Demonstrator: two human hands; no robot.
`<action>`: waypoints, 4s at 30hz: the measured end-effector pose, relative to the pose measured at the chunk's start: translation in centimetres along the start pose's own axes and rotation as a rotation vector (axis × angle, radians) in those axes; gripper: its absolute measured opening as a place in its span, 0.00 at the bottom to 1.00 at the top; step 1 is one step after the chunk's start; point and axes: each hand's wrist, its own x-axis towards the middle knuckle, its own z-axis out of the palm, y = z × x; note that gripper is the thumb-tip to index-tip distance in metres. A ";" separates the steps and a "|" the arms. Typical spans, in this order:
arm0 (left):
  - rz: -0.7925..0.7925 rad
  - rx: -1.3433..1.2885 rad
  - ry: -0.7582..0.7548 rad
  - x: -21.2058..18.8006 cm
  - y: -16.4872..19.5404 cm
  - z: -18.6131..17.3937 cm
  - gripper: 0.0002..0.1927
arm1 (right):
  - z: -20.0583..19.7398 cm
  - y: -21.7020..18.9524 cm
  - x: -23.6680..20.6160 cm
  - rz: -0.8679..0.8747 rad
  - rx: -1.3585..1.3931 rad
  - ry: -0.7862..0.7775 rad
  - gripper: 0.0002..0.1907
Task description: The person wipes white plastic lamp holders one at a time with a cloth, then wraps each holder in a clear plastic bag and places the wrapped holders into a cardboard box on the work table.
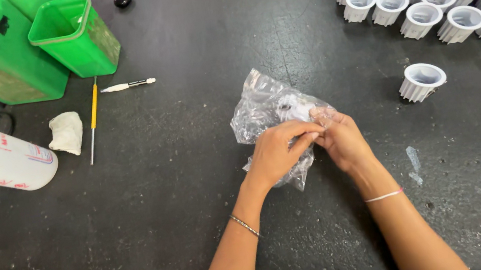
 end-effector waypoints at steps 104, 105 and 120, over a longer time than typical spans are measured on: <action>-0.496 -0.991 0.182 0.7 -5.8 5.1 0.31 | 5.5 -2.4 -4.0 -0.827 -1.287 0.230 0.08; -0.462 -0.991 0.178 0.7 -5.8 5.1 0.33 | 5.2 -2.4 -3.9 -0.792 -1.237 0.189 0.08; -0.362 -0.826 0.065 0.6 -4.1 3.0 0.39 | -1.8 -4.9 -0.8 -0.487 -0.070 -0.004 0.07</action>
